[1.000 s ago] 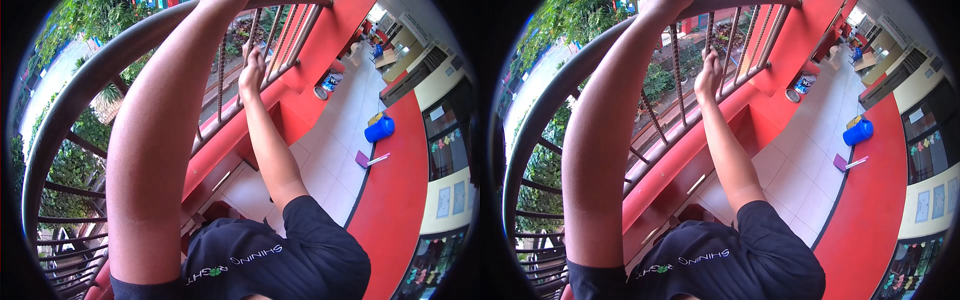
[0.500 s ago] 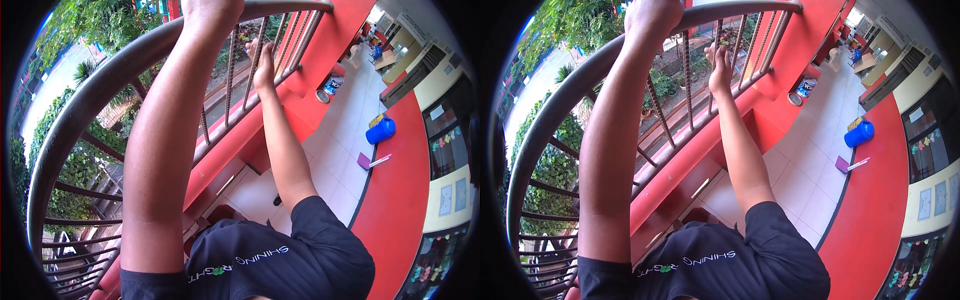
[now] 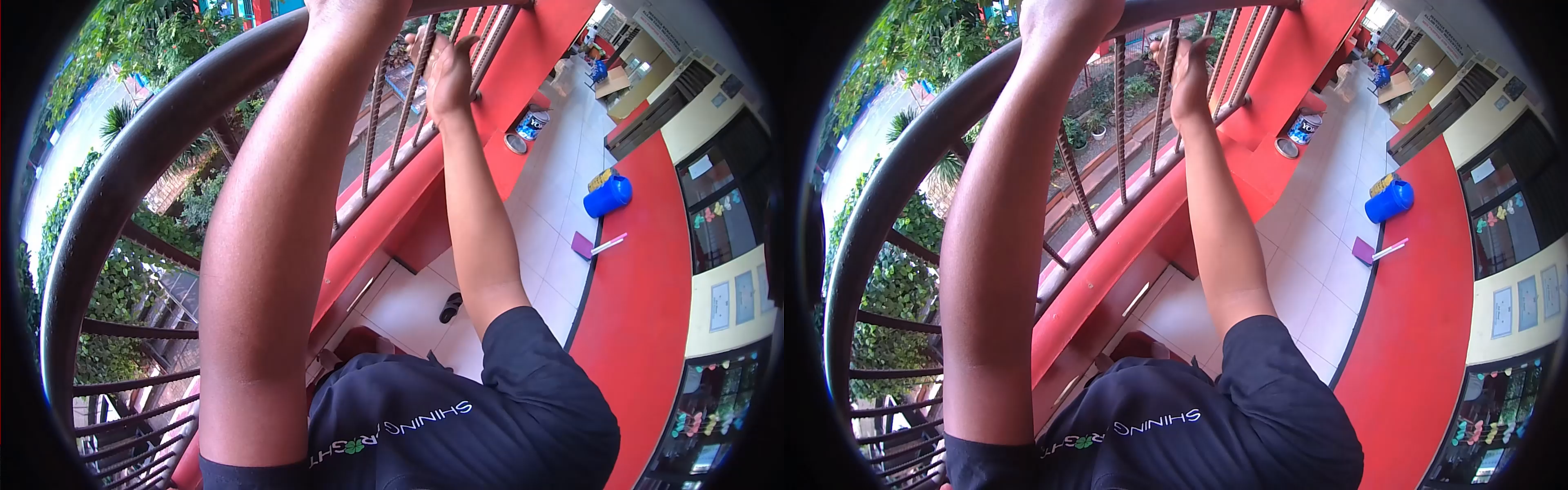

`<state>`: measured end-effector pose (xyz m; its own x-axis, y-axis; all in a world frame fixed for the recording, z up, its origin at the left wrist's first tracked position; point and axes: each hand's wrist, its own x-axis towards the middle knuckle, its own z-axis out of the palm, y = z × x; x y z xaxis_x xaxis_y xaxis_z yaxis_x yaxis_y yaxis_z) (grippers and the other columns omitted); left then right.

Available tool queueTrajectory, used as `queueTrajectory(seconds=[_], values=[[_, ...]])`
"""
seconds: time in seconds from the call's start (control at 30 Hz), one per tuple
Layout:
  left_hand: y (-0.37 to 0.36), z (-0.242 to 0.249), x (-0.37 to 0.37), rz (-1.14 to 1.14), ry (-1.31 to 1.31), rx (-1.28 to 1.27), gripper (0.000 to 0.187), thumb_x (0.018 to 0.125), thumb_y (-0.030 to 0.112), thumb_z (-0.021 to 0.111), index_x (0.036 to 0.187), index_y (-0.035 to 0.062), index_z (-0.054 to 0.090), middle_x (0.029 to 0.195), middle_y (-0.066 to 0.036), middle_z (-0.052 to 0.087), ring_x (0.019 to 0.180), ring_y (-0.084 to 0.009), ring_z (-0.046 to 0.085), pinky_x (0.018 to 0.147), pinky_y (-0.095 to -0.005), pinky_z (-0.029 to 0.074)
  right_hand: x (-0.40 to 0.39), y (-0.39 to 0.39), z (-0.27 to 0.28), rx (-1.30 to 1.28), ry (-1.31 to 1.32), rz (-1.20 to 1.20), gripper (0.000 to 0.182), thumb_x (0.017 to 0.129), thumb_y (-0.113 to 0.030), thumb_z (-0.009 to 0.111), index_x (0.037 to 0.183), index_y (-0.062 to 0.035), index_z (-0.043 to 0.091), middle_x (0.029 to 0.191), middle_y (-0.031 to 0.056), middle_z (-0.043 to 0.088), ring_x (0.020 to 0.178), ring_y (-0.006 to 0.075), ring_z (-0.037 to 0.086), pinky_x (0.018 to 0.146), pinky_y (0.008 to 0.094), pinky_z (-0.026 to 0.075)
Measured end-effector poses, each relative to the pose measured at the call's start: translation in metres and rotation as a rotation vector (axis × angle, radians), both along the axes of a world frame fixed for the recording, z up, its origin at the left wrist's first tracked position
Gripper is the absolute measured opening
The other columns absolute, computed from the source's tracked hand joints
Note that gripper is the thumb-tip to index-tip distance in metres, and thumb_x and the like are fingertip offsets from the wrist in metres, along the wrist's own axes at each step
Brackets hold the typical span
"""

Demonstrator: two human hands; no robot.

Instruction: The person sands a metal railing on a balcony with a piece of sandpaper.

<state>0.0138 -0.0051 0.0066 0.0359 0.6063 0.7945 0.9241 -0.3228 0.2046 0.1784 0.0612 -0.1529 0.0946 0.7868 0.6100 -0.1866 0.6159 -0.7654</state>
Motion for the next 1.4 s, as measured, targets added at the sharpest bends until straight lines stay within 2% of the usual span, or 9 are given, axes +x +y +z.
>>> queueTrajectory(seconds=[0.13,0.3,0.37,0.57,0.63,0.77,0.97,1.13,1.4], values=[[0.001,-0.004,-0.002,-0.003,-0.019,0.099,0.02,0.09,0.009,0.058,0.084,0.0009,0.075,0.091,-0.02,0.073,0.088,-0.035,0.074,0.077,-0.0449,0.06,0.003,-0.002,0.019,-0.028,0.105,0.059,0.095,0.1,-0.078,0.014,0.119,0.0015,0.063,0.109,0.0123,0.07,0.104,0.0226,0.062,0.103,0.0374,0.041],[-0.003,-0.009,0.0,-0.016,-0.077,0.178,0.02,0.091,0.01,0.057,0.085,0.0019,0.075,0.092,-0.019,0.073,0.089,-0.0341,0.073,0.078,-0.0442,0.059,-0.008,0.0,-0.155,-0.383,0.15,-0.007,0.093,0.098,-0.08,0.02,0.12,-0.0004,0.064,0.111,0.0129,0.071,0.108,0.0228,0.065,0.108,0.0408,0.041],[0.008,-0.008,0.0,-0.009,-0.082,0.191,0.02,0.092,0.011,0.057,0.085,0.0034,0.075,0.092,-0.018,0.073,0.09,-0.033,0.073,0.077,-0.043,0.059,0.003,-0.001,-0.135,-0.475,0.181,0.101,0.095,0.096,-0.082,0.021,0.12,-0.0008,0.064,0.115,0.0147,0.07,0.11,0.0241,0.065,0.109,0.0402,0.041],[0.004,-0.007,0.003,0.013,-0.06,0.137,0.019,0.091,0.012,0.06,0.084,0.0055,0.076,0.089,-0.015,0.074,0.088,-0.0308,0.073,0.077,-0.0421,0.059,0.009,-0.015,-0.014,-0.116,0.172,0.164,0.107,0.092,-0.087,0.018,0.136,0.0041,0.055,0.127,0.0187,0.065,0.125,0.0285,0.058,0.117,0.0414,0.035],[0.004,-0.005,0.002,-0.003,-0.07,0.136,0.019,0.09,0.012,0.061,0.084,0.006,0.077,0.088,-0.015,0.075,0.088,-0.0303,0.073,0.077,-0.0419,0.059,-0.004,-0.018,-0.034,-0.083,0.351,0.148,0.108,0.092,-0.087,0.017,0.141,0.0037,0.051,0.133,0.0187,0.062,0.132,0.0288,0.053,0.12,0.0411,0.03],[0.008,-0.01,0.005,-0.018,-0.077,0.153,0.018,0.09,0.012,0.061,0.084,0.0073,0.078,0.088,-0.014,0.075,0.088,-0.0292,0.074,0.077,-0.0413,0.058,-0.002,-0.018,-0.12,-0.369,0.25,0.1,0.108,0.094,-0.084,0.015,0.145,0.0049,0.049,0.139,0.0149,0.06,0.132,0.0269,0.054,0.12,0.0404,0.031],[0.009,-0.01,0.005,-0.027,-0.137,0.176,0.018,0.09,0.011,0.061,0.085,0.0068,0.078,0.088,-0.014,0.075,0.088,-0.0289,0.074,0.076,-0.041,0.058,0.008,-0.017,-0.094,-0.477,0.185,0.22,0.108,0.094,-0.084,0.019,0.151,0.0047,0.042,0.117,0.0066,0.066,0.12,0.0224,0.06,0.117,0.0375,0.036],[0.009,-0.006,0.004,-0.019,-0.108,0.084,0.019,0.09,0.011,0.06,0.084,0.0062,0.078,0.089,-0.014,0.075,0.086,-0.0293,0.074,0.075,-0.0414,0.058,-0.005,-0.028,-0.104,-0.371,0.233,0.117,0.095,0.099,-0.077,0.021,0.141,0.0026,0.051,0.138,0.0144,0.06,0.127,0.025,0.058,0.117,0.0413,0.035],[0.007,-0.014,0.005,-0.014,-0.147,0.297,0.017,0.089,0.011,0.062,0.083,0.0061,0.077,0.087,-0.014,0.075,0.086,-0.0296,0.074,0.075,-0.0413,0.058,-0.013,-0.008,-0.072,-0.273,0.139,0.029,0.077,0.106,-0.064,0.022,0.134,-0.0004,0.055,0.127,0.0114,0.064,0.109,0.0225,0.066,0.112,0.0375,0.041]])
